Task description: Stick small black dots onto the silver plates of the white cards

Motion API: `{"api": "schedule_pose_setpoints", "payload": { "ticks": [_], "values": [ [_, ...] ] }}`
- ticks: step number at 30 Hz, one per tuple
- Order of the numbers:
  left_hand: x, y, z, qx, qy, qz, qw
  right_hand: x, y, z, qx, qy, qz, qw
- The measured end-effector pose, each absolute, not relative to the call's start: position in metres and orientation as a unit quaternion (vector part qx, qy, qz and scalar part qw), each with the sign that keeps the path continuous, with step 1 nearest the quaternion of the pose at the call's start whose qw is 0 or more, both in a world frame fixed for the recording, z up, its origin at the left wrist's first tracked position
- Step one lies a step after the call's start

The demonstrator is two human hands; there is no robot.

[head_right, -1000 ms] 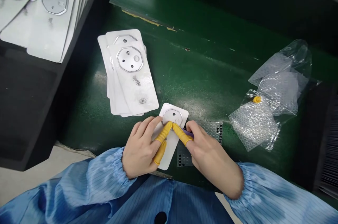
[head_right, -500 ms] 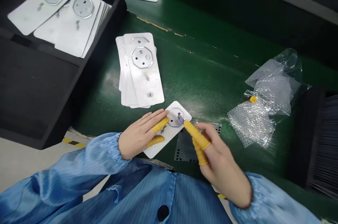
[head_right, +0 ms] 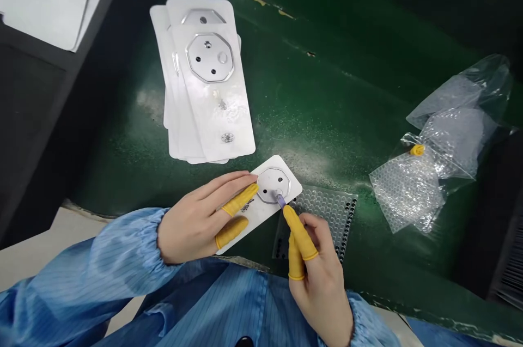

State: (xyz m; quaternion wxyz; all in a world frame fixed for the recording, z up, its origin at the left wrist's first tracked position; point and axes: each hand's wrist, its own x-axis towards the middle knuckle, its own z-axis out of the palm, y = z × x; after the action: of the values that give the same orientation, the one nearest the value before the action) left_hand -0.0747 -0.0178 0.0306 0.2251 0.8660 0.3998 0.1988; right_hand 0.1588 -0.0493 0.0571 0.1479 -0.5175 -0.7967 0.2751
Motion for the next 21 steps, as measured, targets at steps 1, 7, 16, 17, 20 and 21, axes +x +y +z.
{"api": "schedule_pose_setpoints", "payload": {
  "ticks": [1,7,16,17,20,21],
  "values": [
    [-0.0739,-0.0175,0.0305,0.868,0.4,0.193,0.224,0.1591,-0.0505,0.0571,-0.52,-0.795,0.278,0.145],
    [-0.0687,-0.0152,0.0332,0.867,0.417,0.15,0.228,0.1556,-0.0537,0.061,-0.515,-0.794,0.293,0.132],
    [-0.0686,-0.0189,0.0298,0.862,0.413,0.198,0.218,0.1507,-0.0472,0.06,-0.515,-0.77,0.344,0.153],
    [-0.0685,-0.0192,0.0289,0.859,0.415,0.206,0.217,0.1511,-0.0471,0.0601,-0.515,-0.768,0.348,0.156],
    [-0.0676,-0.0186,0.0289,0.858,0.42,0.203,0.217,0.1523,-0.0472,0.0607,-0.512,-0.767,0.351,0.16],
    [-0.0672,-0.0181,0.0295,0.86,0.419,0.191,0.218,0.1526,-0.0474,0.0608,-0.511,-0.768,0.351,0.159]
  ]
}}
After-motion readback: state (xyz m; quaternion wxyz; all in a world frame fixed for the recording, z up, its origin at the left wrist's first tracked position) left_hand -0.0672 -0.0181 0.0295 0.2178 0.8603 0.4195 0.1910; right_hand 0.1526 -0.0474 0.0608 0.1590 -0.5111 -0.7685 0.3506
